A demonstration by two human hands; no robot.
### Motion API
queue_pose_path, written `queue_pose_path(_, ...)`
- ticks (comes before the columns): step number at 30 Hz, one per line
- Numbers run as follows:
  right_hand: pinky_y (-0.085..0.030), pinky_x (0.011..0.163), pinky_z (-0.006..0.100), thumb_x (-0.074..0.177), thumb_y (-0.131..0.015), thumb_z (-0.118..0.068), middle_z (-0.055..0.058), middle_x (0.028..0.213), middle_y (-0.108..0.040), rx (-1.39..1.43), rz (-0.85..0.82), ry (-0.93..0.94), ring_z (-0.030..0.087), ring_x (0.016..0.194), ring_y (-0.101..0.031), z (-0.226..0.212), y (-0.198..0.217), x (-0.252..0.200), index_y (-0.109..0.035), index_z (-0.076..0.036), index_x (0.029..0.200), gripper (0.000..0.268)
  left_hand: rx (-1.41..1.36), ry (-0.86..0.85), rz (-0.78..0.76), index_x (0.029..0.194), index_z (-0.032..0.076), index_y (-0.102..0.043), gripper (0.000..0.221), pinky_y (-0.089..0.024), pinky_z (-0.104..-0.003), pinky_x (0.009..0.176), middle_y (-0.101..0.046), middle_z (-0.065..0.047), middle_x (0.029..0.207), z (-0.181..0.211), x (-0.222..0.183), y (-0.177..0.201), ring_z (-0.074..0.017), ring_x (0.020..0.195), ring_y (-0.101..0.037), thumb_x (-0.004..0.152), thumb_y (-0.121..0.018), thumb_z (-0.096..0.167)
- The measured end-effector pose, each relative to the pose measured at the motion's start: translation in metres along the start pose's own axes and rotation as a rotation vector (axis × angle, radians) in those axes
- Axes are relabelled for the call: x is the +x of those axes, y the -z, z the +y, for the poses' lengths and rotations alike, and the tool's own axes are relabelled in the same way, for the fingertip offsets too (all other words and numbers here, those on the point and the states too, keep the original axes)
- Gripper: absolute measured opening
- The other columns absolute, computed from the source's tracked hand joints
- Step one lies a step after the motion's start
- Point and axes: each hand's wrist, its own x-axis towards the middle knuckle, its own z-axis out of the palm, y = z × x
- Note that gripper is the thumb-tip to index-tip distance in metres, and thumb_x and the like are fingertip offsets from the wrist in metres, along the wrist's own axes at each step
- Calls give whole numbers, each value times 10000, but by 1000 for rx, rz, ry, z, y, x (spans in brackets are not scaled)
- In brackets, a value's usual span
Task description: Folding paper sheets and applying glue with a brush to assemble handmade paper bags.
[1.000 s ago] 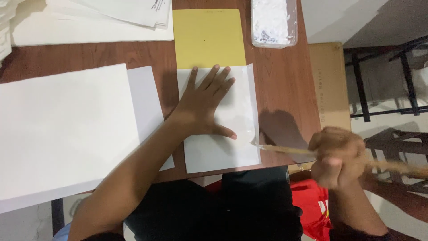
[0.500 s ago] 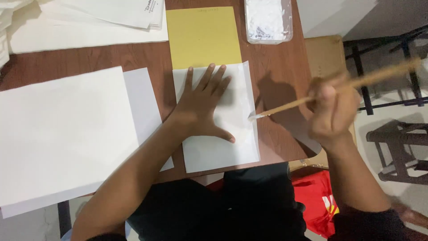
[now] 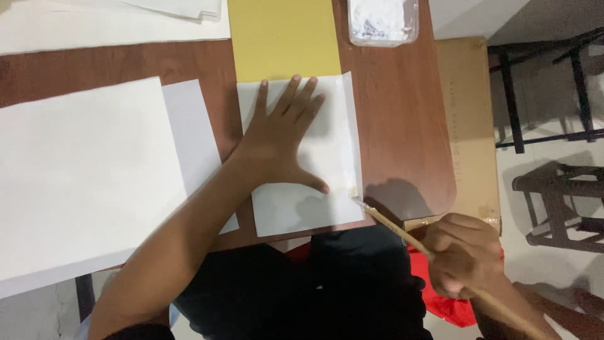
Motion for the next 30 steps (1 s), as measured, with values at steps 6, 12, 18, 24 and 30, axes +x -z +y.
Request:
queue_pose_path(6, -455, 342, 302, 1116, -296, -300, -44, 452, -394, 163, 24, -293, 140, 347, -479, 27, 22, -31, -481, -132, 835, 376, 39, 20, -16, 1630, 70, -149, 1610, 53, -682, 1182, -24, -116, 1719, 2, 1, 1, -323, 1568, 46, 494, -644, 1098)
queue_pose_path(12, -262, 367, 265, 1183, -239, -383, -10, 606, -449, -65, 96, -600, 85, 415, -376, 38, 8, 11, -433, -108, 942, 413, -25, 16, -22, 1633, 65, -152, 1597, 85, -680, 1178, -21, -115, 1721, 4, 2, 5, -325, 1567, 67, 496, -700, 1043)
queue_pose_path(18, -344, 414, 265, 1146, -297, -371, 94, 764, -570, -18, -53, -805, 157, 460, -469, 48, -6, 38, -443, -35, 940, 420, -46, 34, -55, 1627, 63, -148, 1574, 102, -670, 1178, -18, -116, 1719, 6, 2, 11, -316, 1565, 83, 513, -730, 1011)
queue_pose_path(24, -303, 411, 324, 1175, -258, -232, 102, 662, -497, -160, 7, -429, 185, 457, -439, 57, 7, 0, -500, 40, 916, 446, -11, 15, -17, 1639, 68, -130, 1604, 99, -677, 1179, 2, -107, 1722, 2, 1, 3, -318, 1567, 85, 501, -648, 1073)
queue_pose_path(30, -241, 324, 295, 748, -256, 204, -1, 491, -308, -34, -30, 62, 214, 409, -426, 35, 7, -4, -216, -135, 622, 364, -11, 7, 0, 1613, 50, -195, 1563, 44, -698, 1176, -50, -133, 1716, 2, 1, 5, -343, 1565, 47, 519, -654, 1067)
